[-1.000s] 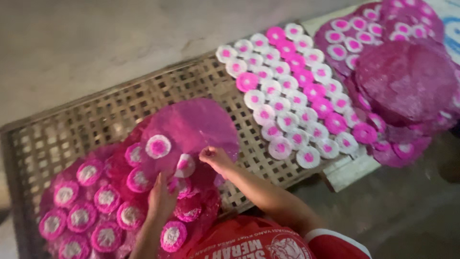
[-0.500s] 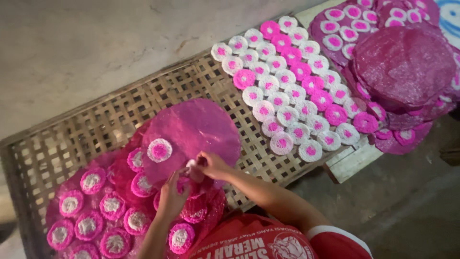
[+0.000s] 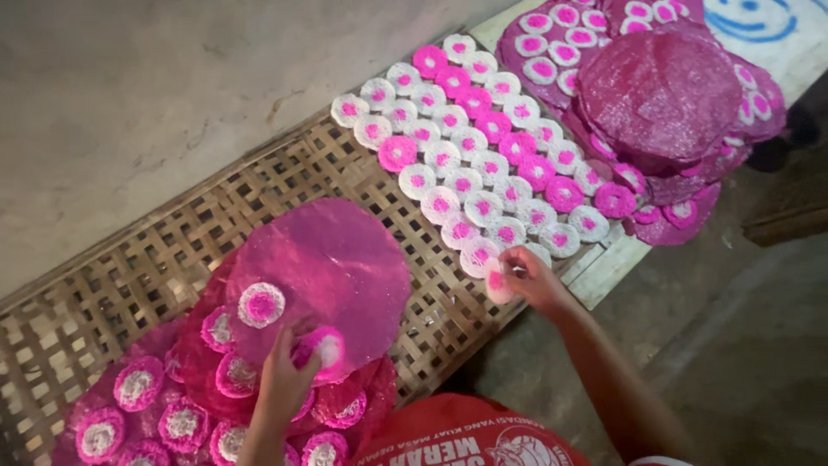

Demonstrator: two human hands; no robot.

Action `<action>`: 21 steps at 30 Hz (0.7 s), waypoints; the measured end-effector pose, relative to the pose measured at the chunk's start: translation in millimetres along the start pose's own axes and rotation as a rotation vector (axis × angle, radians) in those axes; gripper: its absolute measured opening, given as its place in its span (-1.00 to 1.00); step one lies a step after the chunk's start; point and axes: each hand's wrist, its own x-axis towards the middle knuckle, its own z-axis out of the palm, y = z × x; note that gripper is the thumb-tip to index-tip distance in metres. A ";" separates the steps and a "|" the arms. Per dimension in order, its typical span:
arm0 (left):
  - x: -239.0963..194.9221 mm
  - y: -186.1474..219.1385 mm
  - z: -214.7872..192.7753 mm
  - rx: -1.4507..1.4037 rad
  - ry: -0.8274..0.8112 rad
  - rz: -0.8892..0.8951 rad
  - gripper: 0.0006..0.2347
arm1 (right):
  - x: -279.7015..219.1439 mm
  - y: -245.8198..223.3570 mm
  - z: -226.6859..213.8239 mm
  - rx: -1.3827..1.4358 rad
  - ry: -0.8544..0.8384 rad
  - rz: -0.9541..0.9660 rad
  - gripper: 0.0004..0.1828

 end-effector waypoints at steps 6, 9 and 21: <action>11.9 24.1 13.5 0.062 -0.082 0.018 -0.49 | -9.0 58.8 9.3 -0.536 0.280 -0.103 -0.66; 14.3 32.3 16.4 0.056 -0.106 0.001 -0.48 | -16.8 42.4 19.2 -0.711 0.298 -0.196 -0.51; 43.1 93.6 44.1 0.080 -0.050 0.193 -0.48 | -8.7 -57.3 108.3 0.095 0.045 0.085 -0.58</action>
